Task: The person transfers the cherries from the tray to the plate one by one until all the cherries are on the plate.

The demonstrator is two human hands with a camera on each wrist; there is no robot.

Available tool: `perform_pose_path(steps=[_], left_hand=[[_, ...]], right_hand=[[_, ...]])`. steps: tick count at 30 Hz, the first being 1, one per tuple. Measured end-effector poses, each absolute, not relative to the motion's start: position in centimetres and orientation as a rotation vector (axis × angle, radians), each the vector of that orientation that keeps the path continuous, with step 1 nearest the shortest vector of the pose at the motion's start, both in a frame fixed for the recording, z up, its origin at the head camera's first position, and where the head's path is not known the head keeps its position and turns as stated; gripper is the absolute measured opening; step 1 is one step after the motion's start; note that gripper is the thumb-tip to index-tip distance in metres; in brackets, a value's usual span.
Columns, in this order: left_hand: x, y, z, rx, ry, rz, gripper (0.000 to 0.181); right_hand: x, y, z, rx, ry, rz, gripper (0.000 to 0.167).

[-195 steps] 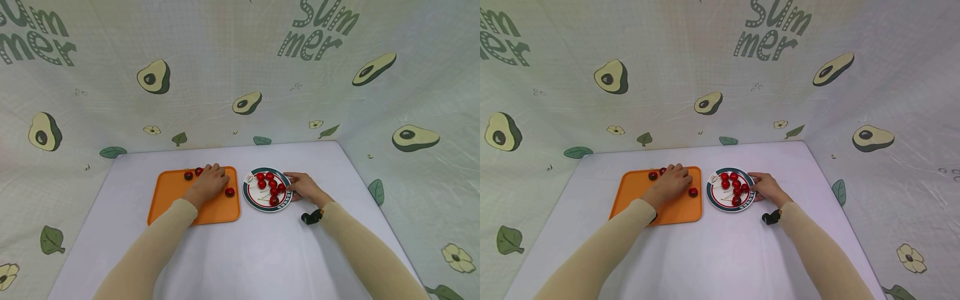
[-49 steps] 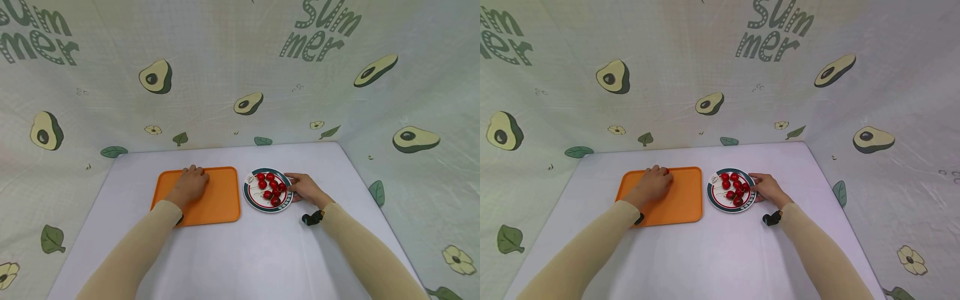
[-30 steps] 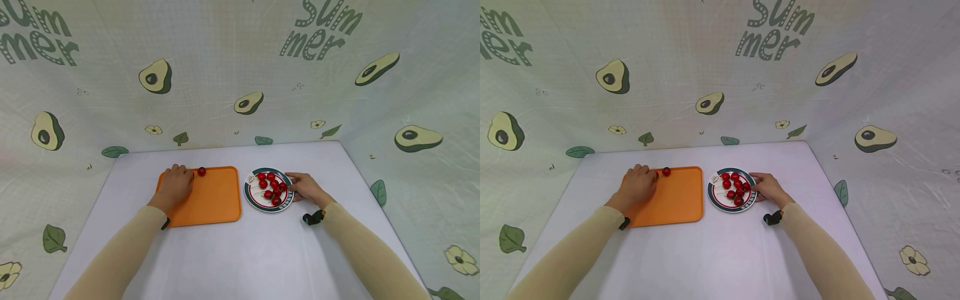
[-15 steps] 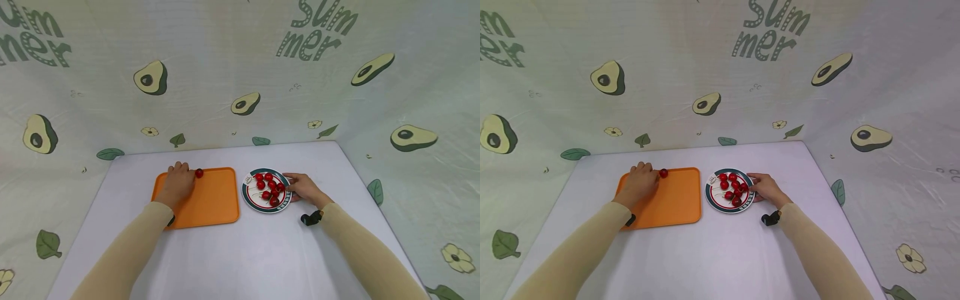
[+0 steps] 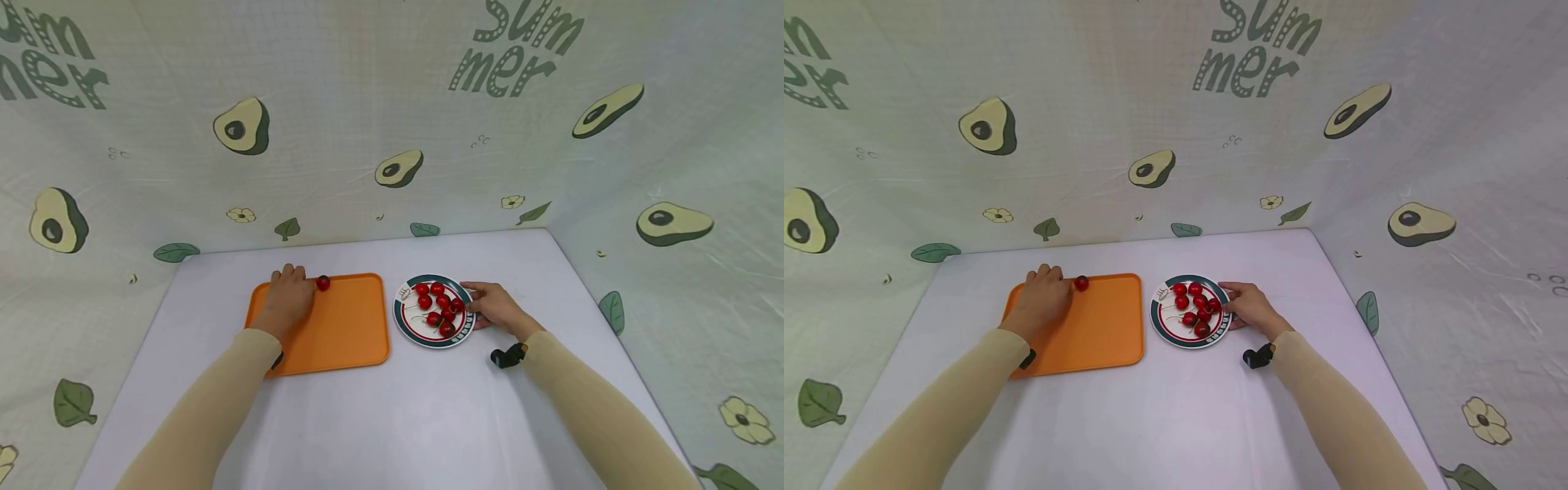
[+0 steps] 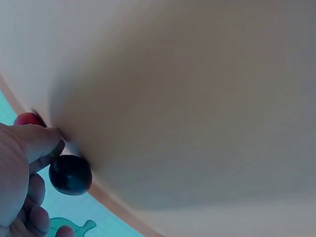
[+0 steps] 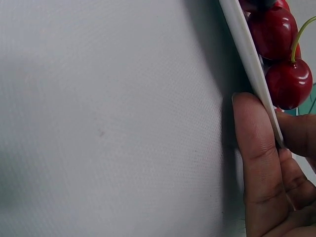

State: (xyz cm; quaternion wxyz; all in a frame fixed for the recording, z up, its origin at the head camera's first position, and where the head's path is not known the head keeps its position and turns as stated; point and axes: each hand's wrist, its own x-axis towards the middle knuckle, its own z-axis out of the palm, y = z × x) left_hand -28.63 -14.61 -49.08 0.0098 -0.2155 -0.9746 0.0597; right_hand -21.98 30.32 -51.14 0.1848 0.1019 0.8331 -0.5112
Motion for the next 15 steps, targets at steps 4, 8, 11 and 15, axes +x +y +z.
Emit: perform_pose_path(steps=[4, 8, 11, 15], left_hand=[[-28.35, -14.50, -48.79, -0.680, -3.034, 0.208, 0.016], [-28.23, -14.46, -48.62, -0.697, -3.011, 0.226, 0.017], [-28.21, -14.45, -48.54, -0.723, -2.987, 0.235, 0.016], [-28.18, -14.36, -48.43, -0.754, -2.962, 0.256, 0.015]], right_hand=[[-21.96, 30.26, -51.08, 0.291, 2.350, -1.441, 0.063], [-21.99, 30.21, -51.15, 0.290, 2.354, -1.438, 0.062], [-22.01, 30.20, -51.19, 0.290, 2.356, -1.433, 0.062], [-21.98, 30.23, -51.10, 0.295, 2.353, -1.440, 0.063]])
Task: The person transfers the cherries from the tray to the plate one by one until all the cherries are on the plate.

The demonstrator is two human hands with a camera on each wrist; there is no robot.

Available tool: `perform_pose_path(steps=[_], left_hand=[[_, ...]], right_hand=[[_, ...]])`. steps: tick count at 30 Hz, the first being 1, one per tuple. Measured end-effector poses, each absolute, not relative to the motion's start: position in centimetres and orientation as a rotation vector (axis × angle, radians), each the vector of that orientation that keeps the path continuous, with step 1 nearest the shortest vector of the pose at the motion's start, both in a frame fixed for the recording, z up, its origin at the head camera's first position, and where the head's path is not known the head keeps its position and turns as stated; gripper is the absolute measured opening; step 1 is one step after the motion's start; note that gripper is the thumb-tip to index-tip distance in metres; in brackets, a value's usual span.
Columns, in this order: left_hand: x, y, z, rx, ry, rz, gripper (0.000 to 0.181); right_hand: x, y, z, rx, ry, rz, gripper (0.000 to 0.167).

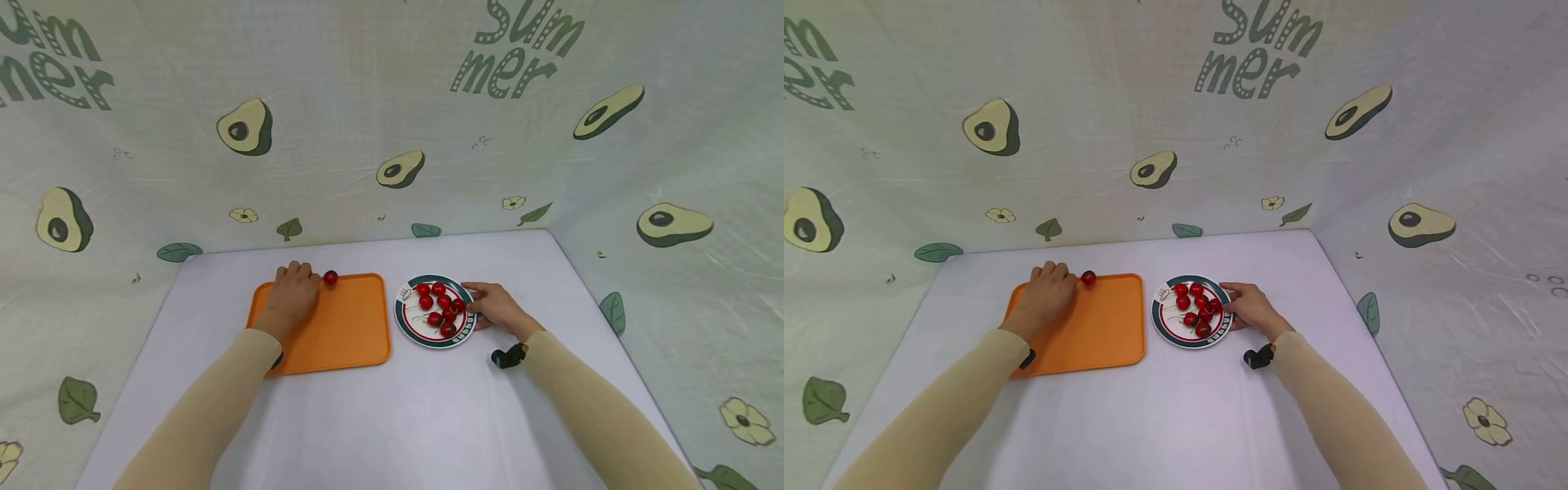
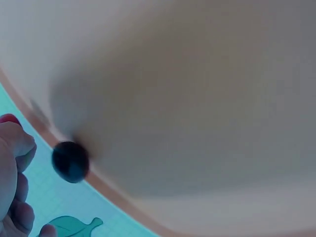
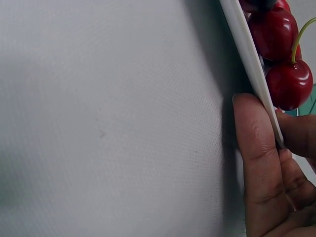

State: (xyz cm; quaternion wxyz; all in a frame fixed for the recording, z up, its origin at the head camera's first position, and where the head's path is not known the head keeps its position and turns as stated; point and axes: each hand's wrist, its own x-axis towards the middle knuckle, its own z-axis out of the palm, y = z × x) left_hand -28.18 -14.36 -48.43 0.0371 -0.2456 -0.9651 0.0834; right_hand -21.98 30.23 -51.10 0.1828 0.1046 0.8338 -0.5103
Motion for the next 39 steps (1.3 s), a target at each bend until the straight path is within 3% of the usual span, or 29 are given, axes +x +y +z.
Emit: perform_pose_path(steps=[14, 22, 39], left_hand=[[-27.3, -13.0, -46.8, -0.868, -2.761, 0.250, 0.003], [-26.7, -10.9, -45.7, -0.868, -2.695, 0.118, 0.017], [-24.5, -4.8, -45.5, -1.058, -2.705, 0.252, 0.027]], right_hand=[[-21.8, 30.3, -51.0, 0.279, 2.354, -1.439, 0.063], [-21.8, 30.3, -51.0, 0.277, 2.344, -1.456, 0.063], [-21.9, 30.2, -51.1, 0.297, 2.356, -1.446, 0.062]])
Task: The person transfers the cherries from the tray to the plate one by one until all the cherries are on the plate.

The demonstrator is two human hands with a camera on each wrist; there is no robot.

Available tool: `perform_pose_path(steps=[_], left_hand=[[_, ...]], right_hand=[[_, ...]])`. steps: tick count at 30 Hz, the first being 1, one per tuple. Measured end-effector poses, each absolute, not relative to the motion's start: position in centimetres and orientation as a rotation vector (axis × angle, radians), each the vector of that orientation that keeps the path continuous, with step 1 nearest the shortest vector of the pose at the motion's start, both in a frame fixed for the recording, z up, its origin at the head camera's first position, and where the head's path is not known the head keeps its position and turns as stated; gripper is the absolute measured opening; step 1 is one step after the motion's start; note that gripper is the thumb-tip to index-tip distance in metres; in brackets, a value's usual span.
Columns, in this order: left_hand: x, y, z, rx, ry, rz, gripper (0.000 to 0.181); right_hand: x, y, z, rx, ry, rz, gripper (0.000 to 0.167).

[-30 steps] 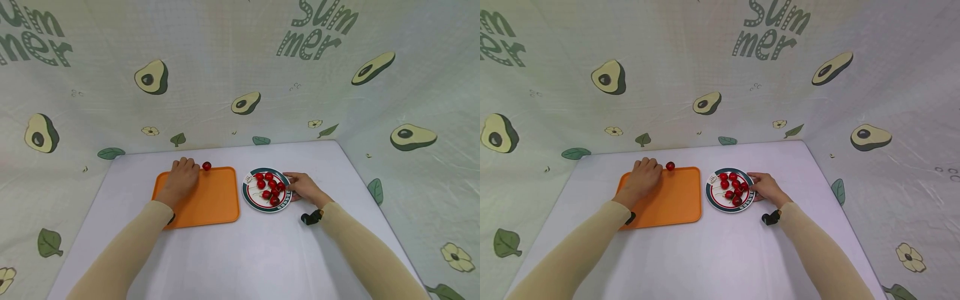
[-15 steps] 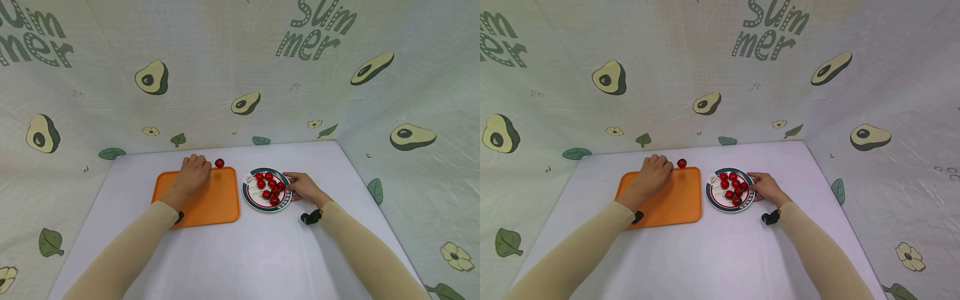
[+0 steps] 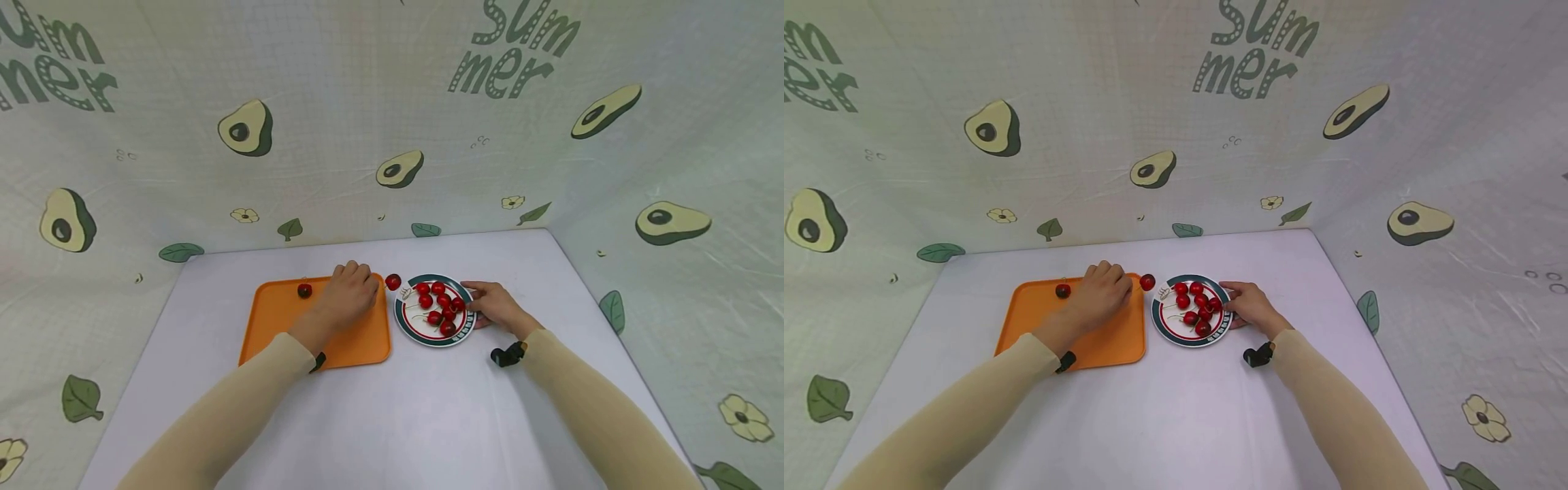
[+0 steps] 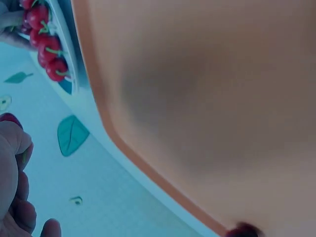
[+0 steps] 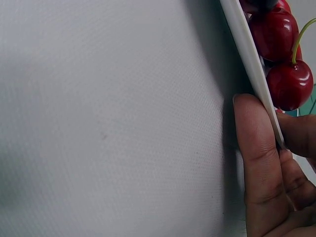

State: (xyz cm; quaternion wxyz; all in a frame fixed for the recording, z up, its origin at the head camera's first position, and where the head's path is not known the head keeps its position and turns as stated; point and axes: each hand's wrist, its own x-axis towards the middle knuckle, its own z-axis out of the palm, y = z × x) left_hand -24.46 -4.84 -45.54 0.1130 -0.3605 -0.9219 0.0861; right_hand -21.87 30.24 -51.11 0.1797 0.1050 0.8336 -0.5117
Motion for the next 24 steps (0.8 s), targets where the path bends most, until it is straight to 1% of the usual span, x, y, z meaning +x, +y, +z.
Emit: perform_pose_path(steps=[9, 24], left_hand=[[-23.7, -2.6, -46.8, -1.208, -2.749, 0.242, 0.027], [-23.5, -0.6, -49.1, -1.244, -2.795, 0.345, 0.033]], right_hand=[[-21.9, 30.2, -51.2, 0.297, 2.351, -1.455, 0.062], [-22.0, 30.3, -51.3, 0.287, 2.343, -1.463, 0.063]])
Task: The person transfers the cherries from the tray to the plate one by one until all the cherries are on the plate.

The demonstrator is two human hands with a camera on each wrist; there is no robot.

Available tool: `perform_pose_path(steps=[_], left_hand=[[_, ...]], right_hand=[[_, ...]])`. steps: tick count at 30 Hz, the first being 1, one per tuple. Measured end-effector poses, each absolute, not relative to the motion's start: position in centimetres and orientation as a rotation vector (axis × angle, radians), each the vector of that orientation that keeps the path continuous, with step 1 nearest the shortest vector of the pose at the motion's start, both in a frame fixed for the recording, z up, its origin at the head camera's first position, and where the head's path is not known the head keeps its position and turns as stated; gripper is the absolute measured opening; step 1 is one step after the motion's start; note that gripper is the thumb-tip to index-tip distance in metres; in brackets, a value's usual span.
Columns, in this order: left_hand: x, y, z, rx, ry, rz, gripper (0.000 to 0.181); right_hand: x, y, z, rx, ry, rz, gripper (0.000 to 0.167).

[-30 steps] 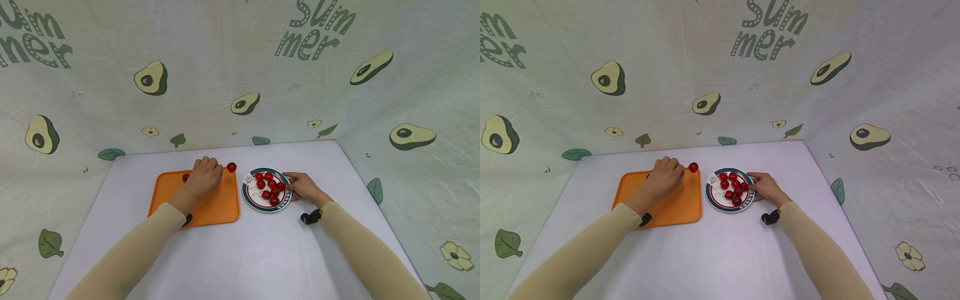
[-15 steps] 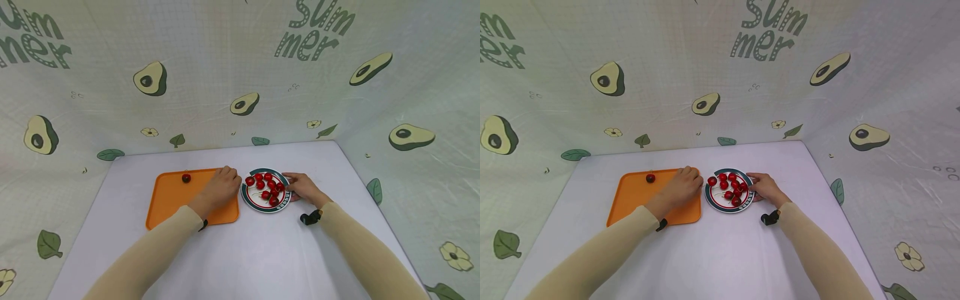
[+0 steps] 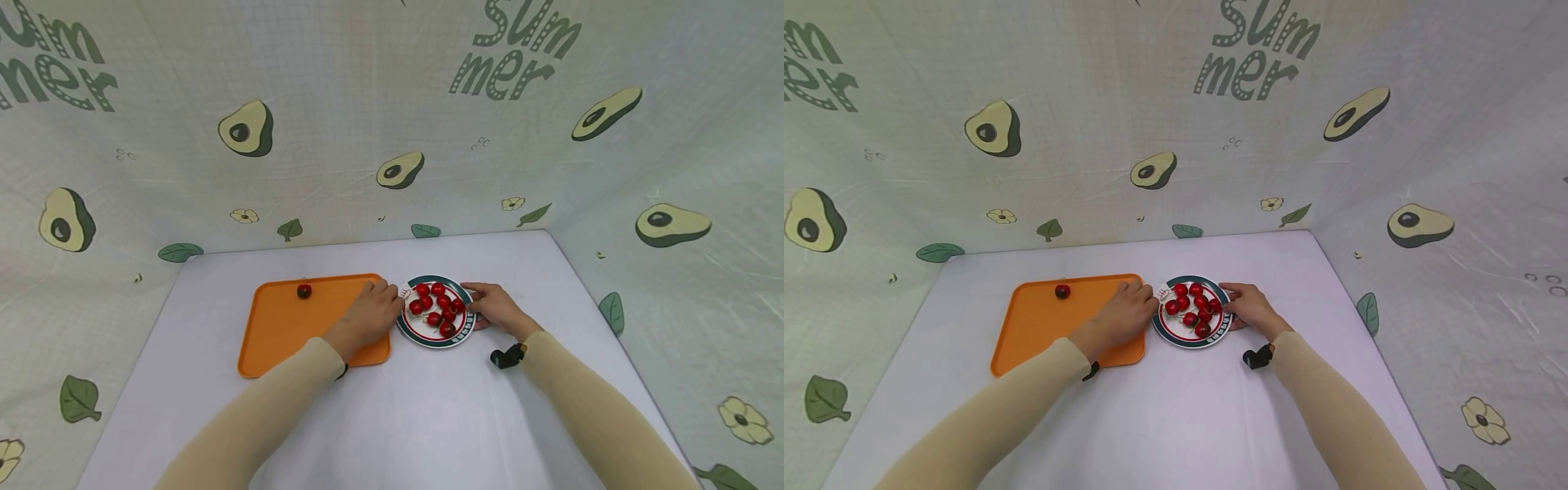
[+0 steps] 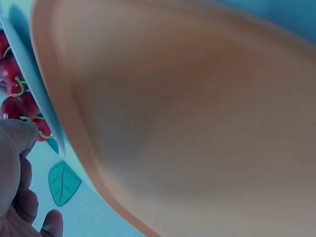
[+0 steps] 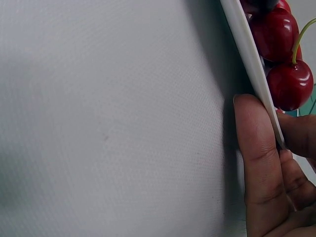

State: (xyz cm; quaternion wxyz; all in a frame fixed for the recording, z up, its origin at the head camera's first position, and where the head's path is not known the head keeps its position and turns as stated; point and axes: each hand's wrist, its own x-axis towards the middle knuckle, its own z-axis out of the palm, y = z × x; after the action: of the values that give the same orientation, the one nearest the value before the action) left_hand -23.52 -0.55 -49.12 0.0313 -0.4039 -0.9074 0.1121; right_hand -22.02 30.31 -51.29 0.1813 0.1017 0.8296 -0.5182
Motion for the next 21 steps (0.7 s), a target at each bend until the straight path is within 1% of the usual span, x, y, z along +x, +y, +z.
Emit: perform_pose_path(steps=[8, 17, 21], left_hand=[[-23.8, 0.2, -49.5, -1.273, -2.785, 0.364, 0.032], [-24.1, 1.2, -49.8, -1.260, -2.844, 0.349, 0.039], [-24.1, 1.3, -49.9, -1.239, -2.857, 0.314, 0.037]], right_hand=[[-22.0, 30.3, -51.2, 0.293, 2.346, -1.457, 0.063], [-22.0, 30.3, -51.2, 0.289, 2.352, -1.456, 0.063], [-22.0, 30.3, -51.3, 0.291, 2.357, -1.449, 0.063]])
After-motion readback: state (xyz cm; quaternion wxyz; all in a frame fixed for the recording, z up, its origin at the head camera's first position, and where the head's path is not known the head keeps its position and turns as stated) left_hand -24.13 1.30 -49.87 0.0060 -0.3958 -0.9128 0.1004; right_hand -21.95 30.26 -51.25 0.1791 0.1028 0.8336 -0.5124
